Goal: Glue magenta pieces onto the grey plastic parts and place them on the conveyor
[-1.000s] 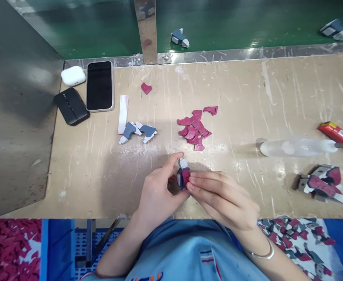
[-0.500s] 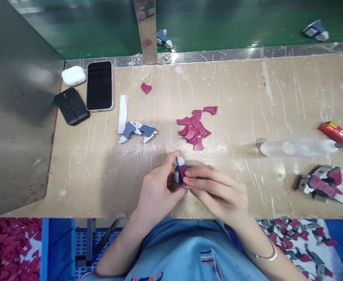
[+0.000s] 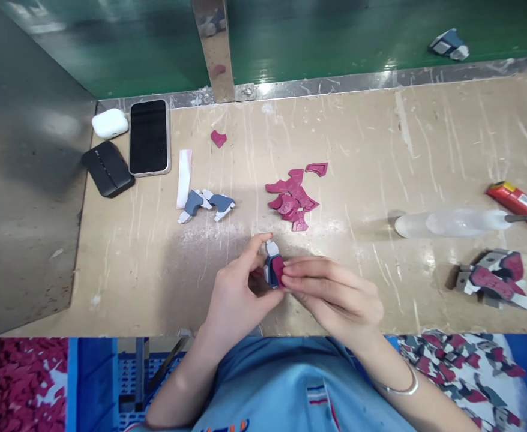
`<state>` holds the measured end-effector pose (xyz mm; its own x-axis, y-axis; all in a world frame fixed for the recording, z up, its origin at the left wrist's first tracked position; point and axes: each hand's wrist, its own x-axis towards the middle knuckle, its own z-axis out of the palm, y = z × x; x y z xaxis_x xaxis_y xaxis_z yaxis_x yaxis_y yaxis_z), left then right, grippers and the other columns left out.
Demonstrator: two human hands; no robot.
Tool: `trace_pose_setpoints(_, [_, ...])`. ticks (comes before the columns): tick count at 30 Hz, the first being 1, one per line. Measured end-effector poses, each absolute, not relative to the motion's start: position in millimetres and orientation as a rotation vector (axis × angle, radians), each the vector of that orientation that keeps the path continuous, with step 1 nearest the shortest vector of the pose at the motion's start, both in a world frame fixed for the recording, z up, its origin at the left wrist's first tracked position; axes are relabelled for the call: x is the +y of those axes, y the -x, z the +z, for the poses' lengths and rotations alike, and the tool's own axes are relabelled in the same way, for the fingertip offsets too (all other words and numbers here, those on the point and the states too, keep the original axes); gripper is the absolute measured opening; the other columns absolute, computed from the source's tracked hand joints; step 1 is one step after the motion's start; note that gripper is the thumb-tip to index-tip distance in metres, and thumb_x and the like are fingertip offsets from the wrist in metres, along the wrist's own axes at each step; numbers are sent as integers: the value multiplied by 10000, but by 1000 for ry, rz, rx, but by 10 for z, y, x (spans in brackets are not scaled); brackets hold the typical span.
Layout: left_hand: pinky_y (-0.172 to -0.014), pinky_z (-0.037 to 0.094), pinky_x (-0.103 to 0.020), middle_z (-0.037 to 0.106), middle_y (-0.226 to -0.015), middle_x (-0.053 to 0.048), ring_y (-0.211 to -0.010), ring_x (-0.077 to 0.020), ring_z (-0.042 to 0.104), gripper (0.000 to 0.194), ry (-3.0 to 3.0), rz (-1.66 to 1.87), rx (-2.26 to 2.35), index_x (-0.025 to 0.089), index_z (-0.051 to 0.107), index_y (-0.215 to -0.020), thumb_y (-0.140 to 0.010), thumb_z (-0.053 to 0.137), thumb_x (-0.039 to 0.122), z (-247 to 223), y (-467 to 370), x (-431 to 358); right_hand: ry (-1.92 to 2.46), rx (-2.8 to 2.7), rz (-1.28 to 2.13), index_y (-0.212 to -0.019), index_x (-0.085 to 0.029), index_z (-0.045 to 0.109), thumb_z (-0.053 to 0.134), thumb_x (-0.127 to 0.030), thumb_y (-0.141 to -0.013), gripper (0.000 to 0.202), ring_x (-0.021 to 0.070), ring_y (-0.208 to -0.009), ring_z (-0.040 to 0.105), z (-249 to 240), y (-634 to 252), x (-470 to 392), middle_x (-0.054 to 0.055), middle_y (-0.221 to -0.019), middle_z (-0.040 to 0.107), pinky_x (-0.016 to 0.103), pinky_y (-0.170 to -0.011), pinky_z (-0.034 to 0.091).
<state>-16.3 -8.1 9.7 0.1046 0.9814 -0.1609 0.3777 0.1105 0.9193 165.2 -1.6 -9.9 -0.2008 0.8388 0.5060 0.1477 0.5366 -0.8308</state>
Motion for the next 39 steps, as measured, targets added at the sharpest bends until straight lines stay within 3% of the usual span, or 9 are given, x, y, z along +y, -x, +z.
trace_pose_setpoints(3, [-731, 552, -228, 723, -778, 63, -705, -138, 677, 637, -1440, 821, 1456, 208, 662, -1416, -782, 683, 149, 87, 160, -92, 827, -1743, 725, -1279, -244, 803, 723, -24, -951, 403, 254, -1024, 834, -92, -1673, -41, 88, -1049, 846, 392, -885, 747])
trace_pose_setpoints(9, [-726, 555, -222, 723, -774, 69, -698, -132, 678, 636, -1467, 827, 1470, 212, 657, -1421, -788, 676, 148, 47, 165, -94, 835, -1789, 679, -1177, -191, 818, 725, -12, -945, 307, 239, -1030, 825, -101, -1672, -38, 107, -1030, 837, 369, -899, 735])
trace_pose_setpoints(18, [-828, 596, -244, 776, -966, 26, -838, -145, 726, 675, -1328, 859, 1373, 257, 575, -1485, -837, 715, 128, 79, 168, -134, 902, -1789, 769, -1070, -233, 800, 719, -32, -944, 251, 221, -976, 822, -59, -1641, 41, 47, -995, 855, 365, -926, 700])
trace_pose_setpoints(21, [-905, 611, -248, 775, -999, 4, -911, -148, 745, 724, -1165, 933, 1143, 244, 473, -1569, -908, 766, 213, 106, 203, -151, 872, -1801, 785, -1059, -240, 773, 684, -46, -966, 233, 215, -1020, 817, -32, -1654, 54, 42, -1034, 857, 363, -945, 688])
trace_pose_setpoints(23, [-928, 613, -254, 791, -1011, -17, -962, -161, 765, 676, -1063, 957, 1065, 232, 492, -1557, -949, 782, 281, 115, 229, -151, 830, -1779, 845, -1070, -245, 747, 655, -39, -979, 243, 209, -1029, 815, -35, -1652, 43, 43, -1044, 855, 363, -944, 689])
trace_pose_setpoints(30, [-891, 645, -295, 848, -1106, -96, -1012, -222, 817, 644, -938, 948, 1063, 227, 561, -1558, -986, 785, 418, 115, 247, -127, 868, -1369, 1068, -1231, -303, 605, 768, -99, -960, 376, 188, -992, 824, -126, -1570, -69, 22, -1053, 823, 328, -854, 714])
trace_pose_setpoints(39, [-797, 651, -272, 843, -972, -61, -915, -206, 814, 632, -1000, 944, 1108, 220, 613, -1526, -949, 815, 379, 111, 244, -101, 869, -1445, 978, -1135, -297, 636, 773, -14, -910, 387, 202, -941, 831, -103, -1559, -54, 6, -981, 838, 335, -825, 713])
